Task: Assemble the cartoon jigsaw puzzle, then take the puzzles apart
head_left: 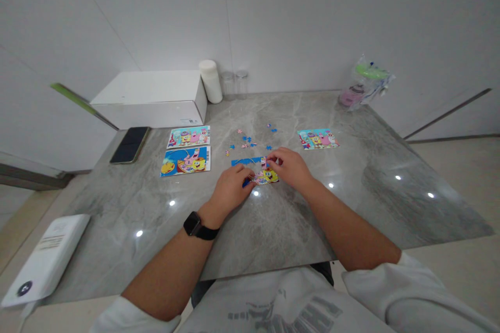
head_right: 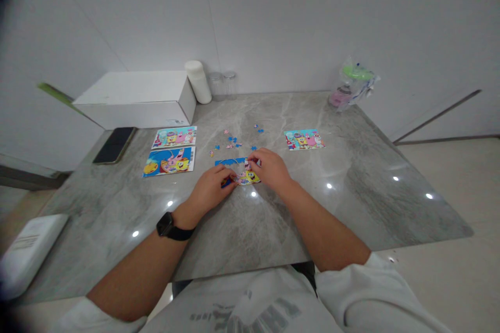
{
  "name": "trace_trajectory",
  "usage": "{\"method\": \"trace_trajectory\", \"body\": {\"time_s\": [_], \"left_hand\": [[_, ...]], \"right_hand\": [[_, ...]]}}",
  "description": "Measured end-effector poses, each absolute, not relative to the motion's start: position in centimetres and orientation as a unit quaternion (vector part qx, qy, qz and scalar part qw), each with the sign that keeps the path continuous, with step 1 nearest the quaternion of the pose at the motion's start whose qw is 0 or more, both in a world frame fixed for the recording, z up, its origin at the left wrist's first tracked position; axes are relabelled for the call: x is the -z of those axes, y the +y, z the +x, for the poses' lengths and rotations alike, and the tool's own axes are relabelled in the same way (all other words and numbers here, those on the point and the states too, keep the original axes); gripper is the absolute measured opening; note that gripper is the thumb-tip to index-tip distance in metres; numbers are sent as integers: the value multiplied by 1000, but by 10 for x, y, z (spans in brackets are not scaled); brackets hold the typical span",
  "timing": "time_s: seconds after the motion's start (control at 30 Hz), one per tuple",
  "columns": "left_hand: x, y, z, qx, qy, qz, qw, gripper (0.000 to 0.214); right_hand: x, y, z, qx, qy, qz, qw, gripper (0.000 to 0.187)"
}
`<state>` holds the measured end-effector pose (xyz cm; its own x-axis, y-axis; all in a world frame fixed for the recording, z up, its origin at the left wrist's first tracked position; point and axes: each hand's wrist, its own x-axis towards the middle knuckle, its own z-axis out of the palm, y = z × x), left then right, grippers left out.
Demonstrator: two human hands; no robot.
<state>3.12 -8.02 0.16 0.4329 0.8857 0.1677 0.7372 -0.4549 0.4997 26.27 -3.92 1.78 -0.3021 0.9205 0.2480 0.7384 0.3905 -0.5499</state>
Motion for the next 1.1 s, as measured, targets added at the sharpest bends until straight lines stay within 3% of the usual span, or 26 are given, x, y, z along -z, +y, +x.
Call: {"method": "trace_trajectory", "body": {"time_s": [0.2, 0.57, 0.73, 0.9, 1.1], "left_hand": [[0, -80, 30, -200, 481, 835, 178, 18], [-2, -79, 29, -219, 471, 832, 193, 21], [-18, -70, 9, -427, 530, 692, 243, 24], [-25, -59, -7, -633, 498, 448, 388, 18], [-28, -54, -6, -682, 435, 288, 512, 38]], "right_hand": [[-31, -46, 276, -168, -805, -521, 231, 13], [-6, -48, 265, -181, -863, -449, 142, 13], [-20, -45, 272, -169, -818, -498, 234, 15], [-26, -41, 280, -129, -764, -526, 350, 18], [-19, -35, 286, -115, -734, -539, 397, 21]]}}
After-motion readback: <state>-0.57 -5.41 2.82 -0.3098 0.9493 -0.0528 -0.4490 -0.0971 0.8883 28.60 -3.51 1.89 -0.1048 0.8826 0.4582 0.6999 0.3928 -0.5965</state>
